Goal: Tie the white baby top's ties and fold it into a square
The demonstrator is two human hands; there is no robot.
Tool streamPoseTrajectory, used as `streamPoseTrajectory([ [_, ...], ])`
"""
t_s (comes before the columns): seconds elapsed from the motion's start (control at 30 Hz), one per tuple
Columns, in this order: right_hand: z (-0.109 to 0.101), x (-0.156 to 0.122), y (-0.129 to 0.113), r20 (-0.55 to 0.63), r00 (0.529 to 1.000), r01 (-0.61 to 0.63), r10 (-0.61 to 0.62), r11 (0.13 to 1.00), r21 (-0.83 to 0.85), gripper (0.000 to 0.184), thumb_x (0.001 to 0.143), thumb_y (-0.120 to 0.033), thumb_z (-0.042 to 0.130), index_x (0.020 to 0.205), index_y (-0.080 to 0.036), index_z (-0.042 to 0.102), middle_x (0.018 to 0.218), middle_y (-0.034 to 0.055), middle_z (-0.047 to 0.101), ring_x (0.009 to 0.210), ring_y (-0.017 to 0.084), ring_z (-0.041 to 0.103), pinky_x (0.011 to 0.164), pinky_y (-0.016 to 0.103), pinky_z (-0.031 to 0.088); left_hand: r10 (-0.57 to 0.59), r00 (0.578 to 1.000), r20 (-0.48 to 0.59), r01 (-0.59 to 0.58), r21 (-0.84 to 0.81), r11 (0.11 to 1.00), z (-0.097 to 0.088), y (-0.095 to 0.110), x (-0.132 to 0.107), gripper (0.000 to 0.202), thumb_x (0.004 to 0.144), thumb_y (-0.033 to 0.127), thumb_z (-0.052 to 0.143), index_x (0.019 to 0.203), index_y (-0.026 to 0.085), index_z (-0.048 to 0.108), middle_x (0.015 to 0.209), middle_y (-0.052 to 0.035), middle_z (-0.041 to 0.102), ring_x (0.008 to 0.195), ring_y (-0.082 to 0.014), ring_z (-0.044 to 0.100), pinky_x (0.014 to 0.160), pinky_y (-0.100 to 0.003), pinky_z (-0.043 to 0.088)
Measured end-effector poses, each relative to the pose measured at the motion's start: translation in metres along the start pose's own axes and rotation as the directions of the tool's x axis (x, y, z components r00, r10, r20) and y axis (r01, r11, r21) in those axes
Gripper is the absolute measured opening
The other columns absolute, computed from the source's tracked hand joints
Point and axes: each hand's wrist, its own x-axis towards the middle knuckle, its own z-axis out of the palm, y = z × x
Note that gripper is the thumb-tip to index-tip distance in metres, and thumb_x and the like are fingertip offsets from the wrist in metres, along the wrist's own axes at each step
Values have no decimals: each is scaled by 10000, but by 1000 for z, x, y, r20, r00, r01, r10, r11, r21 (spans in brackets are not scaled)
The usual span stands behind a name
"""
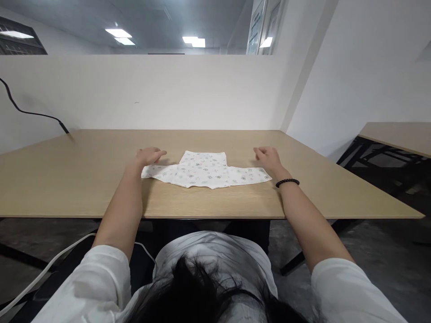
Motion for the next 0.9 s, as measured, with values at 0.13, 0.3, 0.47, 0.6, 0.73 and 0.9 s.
streamPoseTrajectory([
  [0.13,35,-8,-26,261,944,231,-203,970,-81,588,940,-612,434,1298,-193,638,1398,137,597,1306,325,504,1111,431,354,257,963,85,-263,71,962,38,34,0,718,819,673,501,1388,238,527,1470,-105,538,1348,-349,465,1133,-449,310],
  [0.3,66,-18,-47,632,736,364,-244,929,-66,795,889,-804,337,1570,-396,294,1690,-32,27,1543,340,20,1223,555,49,315,846,430,-404,131,906,81,57,2,942,840,804,372,1604,283,193,1678,-68,132,1544,-338,32,1216,-510,90],
  [0.47,52,-15,-33,675,722,322,-151,937,-135,825,862,-823,361,1573,-416,269,1688,-28,30,1537,355,-53,1204,618,-21,252,829,499,-394,200,897,87,67,1,931,852,834,269,1613,319,118,1679,-45,44,1544,-337,-14,1212,-560,52],
  [0.6,31,-13,-19,648,753,263,-119,956,-130,974,793,-843,476,1597,-351,231,1682,38,116,1533,388,-12,1211,613,45,201,840,504,-355,232,905,93,81,-7,963,836,856,262,1614,307,117,1674,-71,42,1537,-376,10,1189,-620,72],
  [0.73,11,-13,-8,604,791,204,-96,973,-112,1015,759,-820,557,1576,-269,312,1652,91,252,1508,390,193,1206,519,225,217,850,480,-346,198,917,92,87,-10,956,828,851,305,1604,305,190,1670,-76,125,1531,-385,92,1191,-595,114],
  [0.9,-14,-8,10,486,866,-4,118,974,-229,648,751,-754,615,1060,-191,698,1169,171,693,1039,367,643,909,465,492,216,956,198,-231,54,972,61,56,1,779,862,740,379,1422,219,522,1492,-135,520,1317,-347,516,1057,-422,407],
])
